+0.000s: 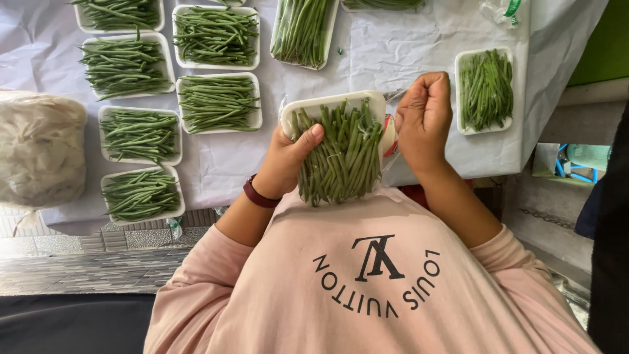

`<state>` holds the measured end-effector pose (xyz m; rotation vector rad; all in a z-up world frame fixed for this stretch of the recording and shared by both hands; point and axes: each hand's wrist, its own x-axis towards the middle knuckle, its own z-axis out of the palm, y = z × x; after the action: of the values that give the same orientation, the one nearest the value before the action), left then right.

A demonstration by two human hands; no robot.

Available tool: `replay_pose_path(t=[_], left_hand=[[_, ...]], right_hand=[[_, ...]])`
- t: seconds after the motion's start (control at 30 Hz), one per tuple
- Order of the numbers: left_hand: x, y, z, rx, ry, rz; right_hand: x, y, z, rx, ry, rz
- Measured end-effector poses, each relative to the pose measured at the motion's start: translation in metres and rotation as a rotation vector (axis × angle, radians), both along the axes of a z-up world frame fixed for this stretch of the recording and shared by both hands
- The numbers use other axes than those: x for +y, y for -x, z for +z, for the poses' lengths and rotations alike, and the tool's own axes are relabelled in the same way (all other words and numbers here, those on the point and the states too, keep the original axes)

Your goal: Wrapping trays of green beans with plastic film and cutting it to size.

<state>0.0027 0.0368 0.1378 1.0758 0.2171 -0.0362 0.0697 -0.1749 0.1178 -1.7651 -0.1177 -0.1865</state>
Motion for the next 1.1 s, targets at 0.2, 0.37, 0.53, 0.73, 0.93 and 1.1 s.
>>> replay_pose_path(t=[0.2,0.37,0.53,0.73,0.93,1.1], left_hand=[[-0.011,0.003,0.005,0.089,0.253,-0.025],[-0.016,0.01,0.01,0.168,0.416,-0.017],[-0.01,0.016,-0.022,0.25,0.437,-0.031],[-0.007,0.024,-0.046,0.283,0.517,0.011],[0.006,0.032,-0.048,0.324,0.56,0.076],[0.01,0.032,-0.041,0.321,0.56,0.124]], right_hand=[[-0.007,-0.009,-0.035,0.114,-0.168,0.114],[0.031,0.009,0.009,0.574,-0.578,0.283],[0.024,0.018,0.005,0.632,-0.473,0.329],[0.005,0.027,-0.001,0.708,-0.34,0.392],[-0.017,0.023,-0.002,0.758,-0.201,0.466],[-0.044,0.032,0.039,0.57,0.06,0.625]])
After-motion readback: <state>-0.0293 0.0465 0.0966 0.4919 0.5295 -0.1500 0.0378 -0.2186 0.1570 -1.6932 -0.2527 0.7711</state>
